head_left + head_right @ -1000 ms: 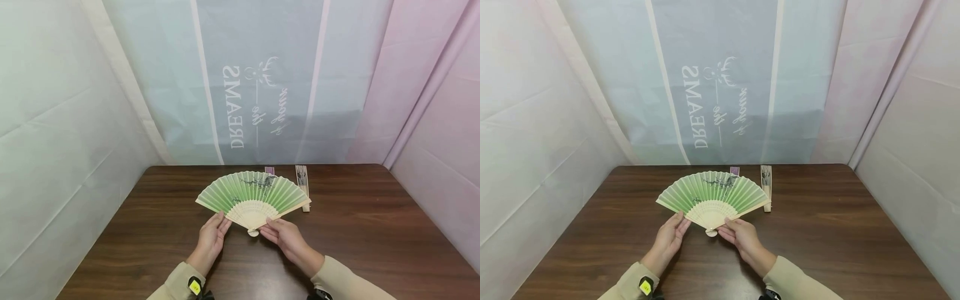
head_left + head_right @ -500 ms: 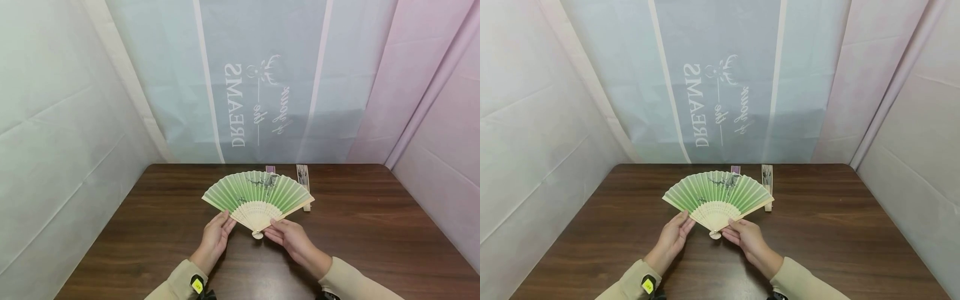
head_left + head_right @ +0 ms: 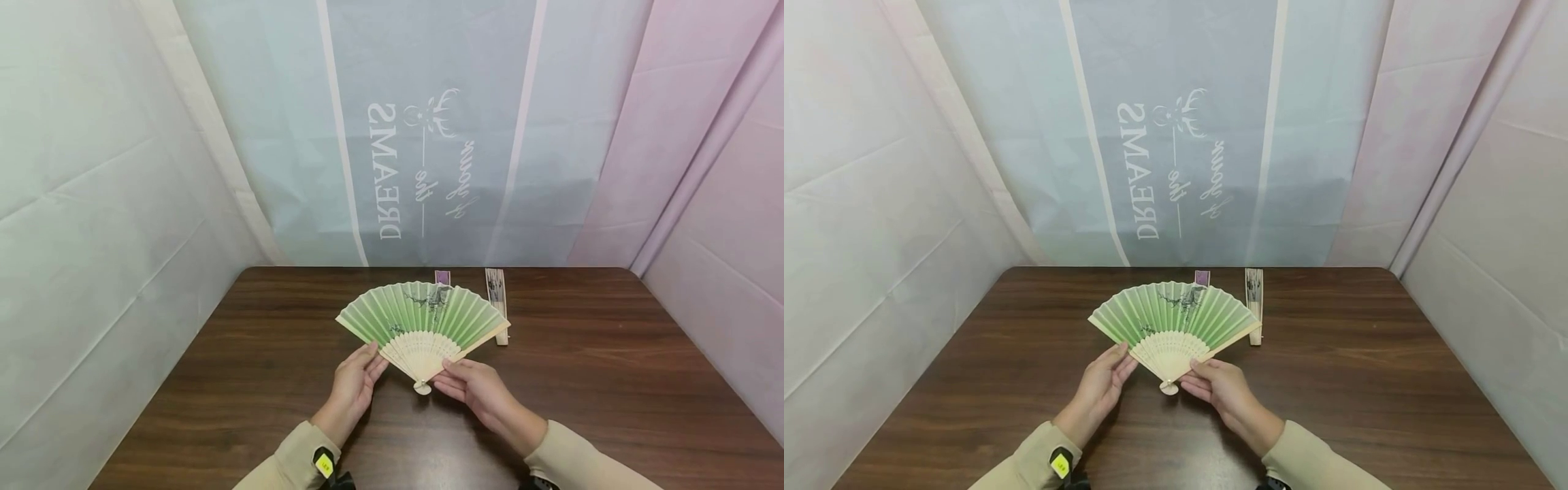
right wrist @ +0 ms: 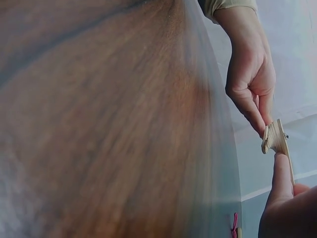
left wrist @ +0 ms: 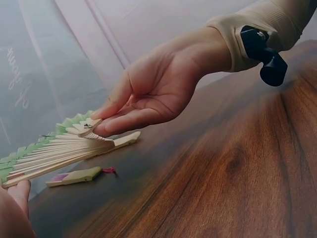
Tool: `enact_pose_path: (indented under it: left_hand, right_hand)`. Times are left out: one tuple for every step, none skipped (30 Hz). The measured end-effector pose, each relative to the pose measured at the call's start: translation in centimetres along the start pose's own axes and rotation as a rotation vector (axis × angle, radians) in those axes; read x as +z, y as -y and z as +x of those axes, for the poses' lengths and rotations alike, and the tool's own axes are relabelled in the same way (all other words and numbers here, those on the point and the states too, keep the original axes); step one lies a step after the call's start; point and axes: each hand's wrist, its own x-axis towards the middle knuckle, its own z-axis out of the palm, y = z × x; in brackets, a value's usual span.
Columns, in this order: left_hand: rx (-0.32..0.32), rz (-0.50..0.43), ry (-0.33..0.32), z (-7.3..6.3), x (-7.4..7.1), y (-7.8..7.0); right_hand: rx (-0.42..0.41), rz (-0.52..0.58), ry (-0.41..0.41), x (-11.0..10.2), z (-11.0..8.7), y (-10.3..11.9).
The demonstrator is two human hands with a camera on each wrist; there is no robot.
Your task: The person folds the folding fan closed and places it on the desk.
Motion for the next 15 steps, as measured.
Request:
enact_pose_path:
  left_hand:
    - [0.0, 0.001, 0.001, 0.01, -0.01, 0.06]
    - [-0.001, 0.002, 0.002, 0.02, -0.03, 0.1]
    - [-0.001, 0.005, 0.005, 0.05, -0.04, 0.14]
    - [-0.001, 0.006, 0.008, 0.06, -0.05, 0.18]
    - [0.0, 0.011, 0.013, 0.08, -0.06, 0.21]
    - [0.001, 0.019, 0.019, 0.12, -0.07, 0.25]
    - [0.001, 0.022, 0.023, 0.15, -0.06, 0.28]
    - [0.002, 0.024, 0.028, 0.17, -0.05, 0.28]
    - [0.003, 0.027, 0.033, 0.21, -0.04, 0.3]
    - [0.003, 0.028, 0.035, 0.22, -0.01, 0.29]
    - [0.003, 0.032, 0.038, 0.25, 0.03, 0.29]
    - [0.003, 0.034, 0.04, 0.26, 0.05, 0.3]
    - [0.004, 0.033, 0.041, 0.27, 0.09, 0.3]
    - [0.003, 0.036, 0.043, 0.27, 0.12, 0.29]
    - [0.002, 0.035, 0.043, 0.28, 0.15, 0.3]
  right_hand:
    - [0.0, -0.004, 0.004, -0.06, -0.01, -0.03]
    - [0.0, -0.007, 0.008, -0.13, -0.02, -0.05]
    - [0.001, -0.008, 0.011, -0.19, -0.03, -0.08]
    - [0.002, -0.01, 0.013, -0.25, -0.05, -0.09]
    - [0.003, -0.012, 0.017, -0.31, -0.07, -0.09]
    - [0.004, -0.012, 0.02, -0.35, -0.09, -0.08]
    - [0.005, -0.016, 0.022, -0.39, -0.1, -0.06]
    - [0.005, -0.017, 0.025, -0.42, -0.12, -0.03]
    - [0.006, -0.019, 0.027, -0.44, -0.14, -0.01]
    - [0.006, -0.022, 0.029, -0.46, -0.16, 0.02]
    - [0.006, -0.023, 0.031, -0.48, -0.16, 0.03]
    - [0.007, -0.023, 0.031, -0.51, -0.16, 0.04]
    - [0.008, -0.024, 0.032, -0.54, -0.15, 0.05]
    - [0.009, -0.024, 0.034, -0.57, -0.14, 0.04]
    - [0.009, -0.024, 0.034, -0.61, -0.14, 0.03]
